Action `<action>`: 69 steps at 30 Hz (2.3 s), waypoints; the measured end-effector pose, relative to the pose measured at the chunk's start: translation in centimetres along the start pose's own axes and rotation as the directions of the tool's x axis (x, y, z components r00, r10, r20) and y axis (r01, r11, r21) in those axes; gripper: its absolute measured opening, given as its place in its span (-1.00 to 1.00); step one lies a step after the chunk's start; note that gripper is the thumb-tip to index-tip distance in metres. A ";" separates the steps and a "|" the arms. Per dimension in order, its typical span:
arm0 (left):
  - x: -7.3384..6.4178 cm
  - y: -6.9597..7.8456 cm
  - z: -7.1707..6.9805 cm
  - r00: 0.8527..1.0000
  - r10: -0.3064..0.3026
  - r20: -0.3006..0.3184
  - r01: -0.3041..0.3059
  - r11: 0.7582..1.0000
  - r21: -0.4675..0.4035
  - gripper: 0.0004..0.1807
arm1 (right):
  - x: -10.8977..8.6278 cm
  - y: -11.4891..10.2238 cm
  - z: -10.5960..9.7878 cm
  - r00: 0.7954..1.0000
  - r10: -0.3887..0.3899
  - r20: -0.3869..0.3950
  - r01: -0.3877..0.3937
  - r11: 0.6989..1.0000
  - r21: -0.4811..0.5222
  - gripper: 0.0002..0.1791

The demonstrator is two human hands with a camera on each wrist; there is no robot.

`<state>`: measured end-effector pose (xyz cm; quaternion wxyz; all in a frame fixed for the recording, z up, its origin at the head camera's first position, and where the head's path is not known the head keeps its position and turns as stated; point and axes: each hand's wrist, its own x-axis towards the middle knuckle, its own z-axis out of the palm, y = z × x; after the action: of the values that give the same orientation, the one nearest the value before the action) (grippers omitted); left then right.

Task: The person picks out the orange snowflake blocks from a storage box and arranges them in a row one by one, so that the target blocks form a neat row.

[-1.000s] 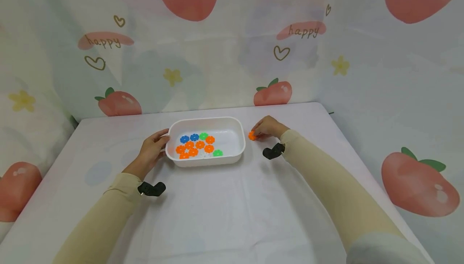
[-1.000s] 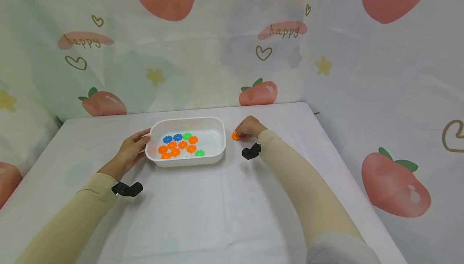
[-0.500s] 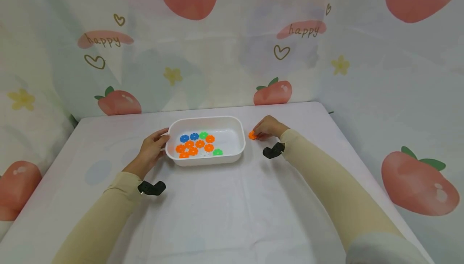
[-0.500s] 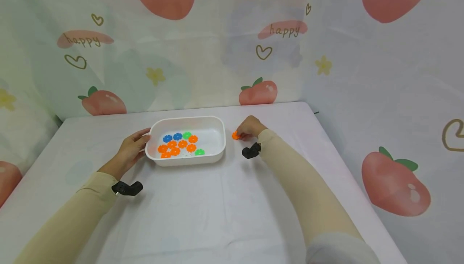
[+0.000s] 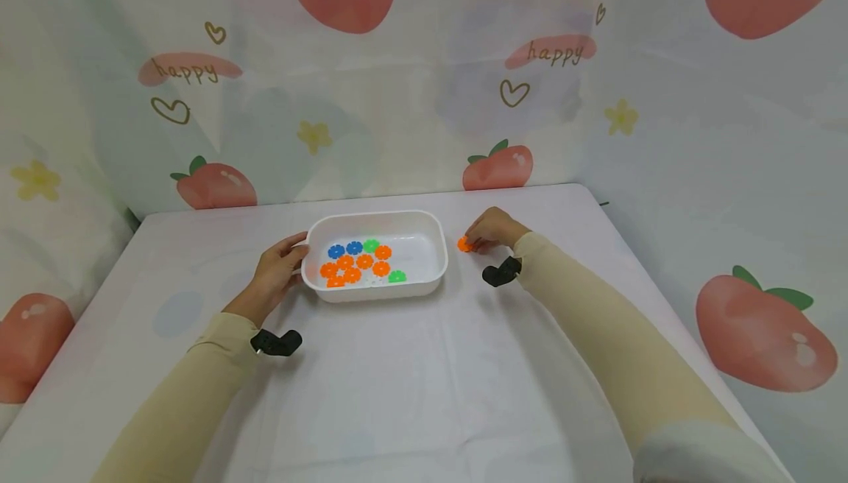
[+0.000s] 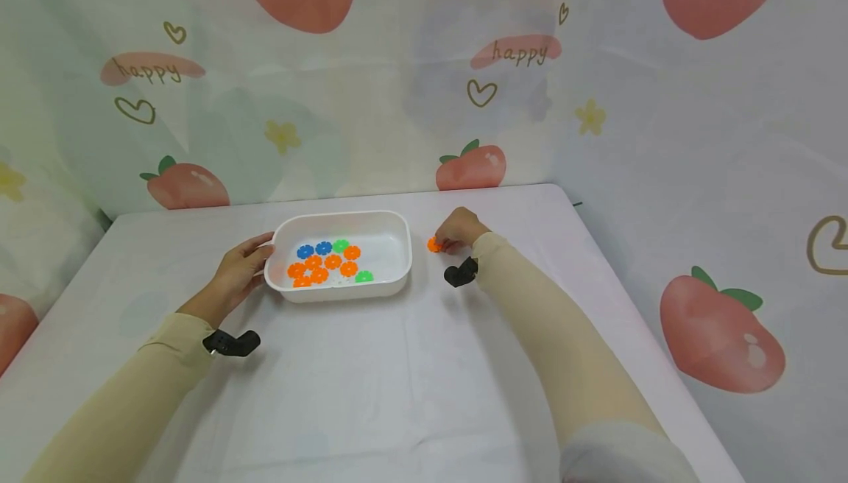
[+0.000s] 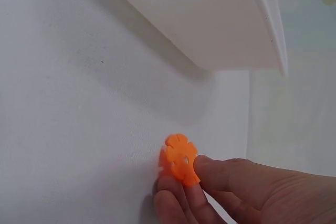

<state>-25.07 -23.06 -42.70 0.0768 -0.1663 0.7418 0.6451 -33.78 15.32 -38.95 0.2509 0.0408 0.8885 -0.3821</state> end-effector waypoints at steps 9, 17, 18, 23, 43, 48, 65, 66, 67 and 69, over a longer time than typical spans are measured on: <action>0.0 0.0 0.0 1.000 -0.004 -0.003 0.004 1.000 -0.002 -0.45 | 0.0 -0.4 -0.1 0.999 0.010 -0.036 -0.012 0.997 -0.078 -0.65; 0.1 0.0 0.0 1.000 -0.010 -0.001 0.010 1.000 -0.010 -0.45 | 0.2 -0.9 -0.2 0.999 -0.009 -0.047 0.006 0.998 -0.056 -0.67; 0.1 0.0 0.0 1.000 -0.010 0.001 0.010 1.000 -0.010 -0.45 | 0.2 -1.1 -0.3 0.999 -0.012 -0.042 0.011 0.999 -0.042 -0.66; 0.1 -0.1 -0.1 1.000 -0.010 0.004 0.010 1.000 -0.007 -0.45 | -0.4 -2.5 -0.4 0.999 -0.045 -0.017 0.045 0.999 -0.007 -0.64; 0.1 -0.1 0.0 1.000 -0.015 0.007 0.015 1.000 -0.013 -0.46 | -1.8 -5.7 1.3 0.975 -0.207 -0.079 0.208 0.978 0.001 -0.68; 0.1 0.1 0.0 1.000 -0.021 0.003 0.021 1.000 -0.020 -0.46 | -2.0 -6.3 2.1 0.973 -0.226 -0.045 0.227 0.973 0.024 -0.67; -0.1 0.2 -0.2 1.000 -0.008 0.001 0.008 1.000 -0.010 -0.45 | -1.5 -6.7 7.1 0.980 -0.194 0.040 0.186 0.973 0.139 -0.70; -0.1 0.2 -0.2 1.000 -0.010 0.000 0.010 1.000 -0.010 -0.45 | -1.5 -6.7 7.3 0.981 -0.191 0.038 0.184 0.972 0.145 -0.70; -0.1 0.2 -0.2 1.000 -0.011 0.000 0.011 1.000 -0.009 -0.45 | -1.5 -6.7 7.5 0.981 -0.189 0.035 0.182 0.972 0.147 -0.69; -0.1 0.2 -0.2 1.000 -0.013 -0.002 0.013 1.000 -0.009 -0.45 | -1.5 -6.7 7.9 0.982 -0.186 0.039 0.177 0.970 0.167 -0.69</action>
<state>-25.05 -23.23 -42.49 0.0795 -0.1719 0.7379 0.6478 -31.00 5.21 -38.41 0.2348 -0.0305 0.8472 -0.4755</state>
